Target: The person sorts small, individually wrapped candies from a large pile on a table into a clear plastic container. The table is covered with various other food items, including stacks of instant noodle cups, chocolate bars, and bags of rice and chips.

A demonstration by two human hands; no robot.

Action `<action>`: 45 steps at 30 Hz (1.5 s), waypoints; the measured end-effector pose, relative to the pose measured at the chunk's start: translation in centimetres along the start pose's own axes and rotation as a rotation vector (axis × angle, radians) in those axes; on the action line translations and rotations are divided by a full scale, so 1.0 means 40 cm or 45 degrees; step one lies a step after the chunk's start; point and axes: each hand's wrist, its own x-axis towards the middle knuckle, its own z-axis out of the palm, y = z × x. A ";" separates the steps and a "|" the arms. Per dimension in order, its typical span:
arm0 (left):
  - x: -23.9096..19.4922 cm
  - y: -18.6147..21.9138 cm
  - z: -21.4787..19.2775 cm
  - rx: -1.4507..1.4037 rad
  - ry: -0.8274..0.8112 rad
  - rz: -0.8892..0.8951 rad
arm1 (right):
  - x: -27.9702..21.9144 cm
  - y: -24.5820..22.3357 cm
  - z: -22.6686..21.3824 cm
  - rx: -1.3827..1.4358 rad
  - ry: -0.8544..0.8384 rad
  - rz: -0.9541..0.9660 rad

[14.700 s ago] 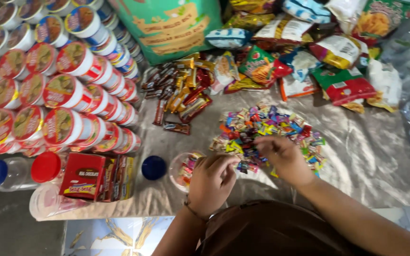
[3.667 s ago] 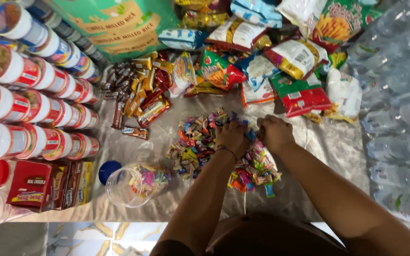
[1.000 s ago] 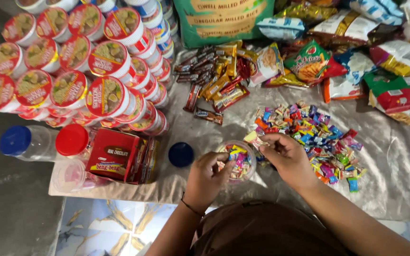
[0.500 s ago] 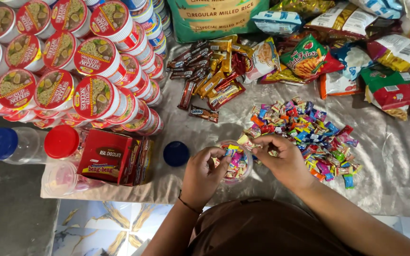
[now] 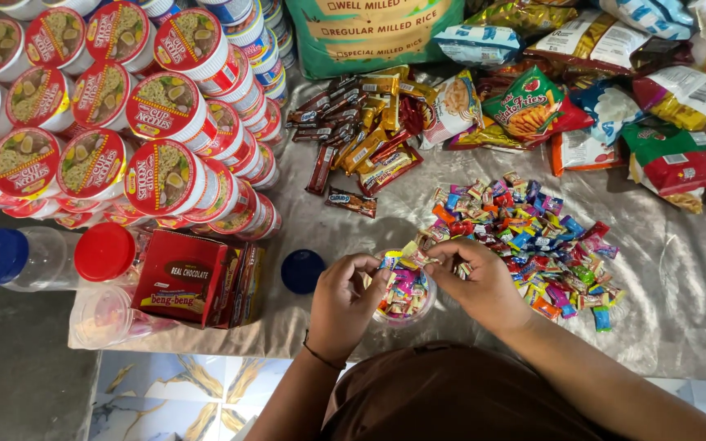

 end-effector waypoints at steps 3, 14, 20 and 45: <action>-0.001 -0.005 0.001 -0.030 -0.010 0.014 | 0.000 -0.013 -0.001 0.032 -0.042 -0.089; -0.003 -0.011 0.005 0.042 -0.019 0.038 | -0.009 -0.046 0.004 -0.130 -0.117 -0.115; -0.005 -0.001 0.006 0.011 -0.029 0.008 | -0.010 -0.056 0.002 -0.170 -0.107 -0.152; -0.006 0.014 0.007 0.018 -0.061 0.036 | -0.024 -0.044 0.001 -0.160 -0.084 -0.191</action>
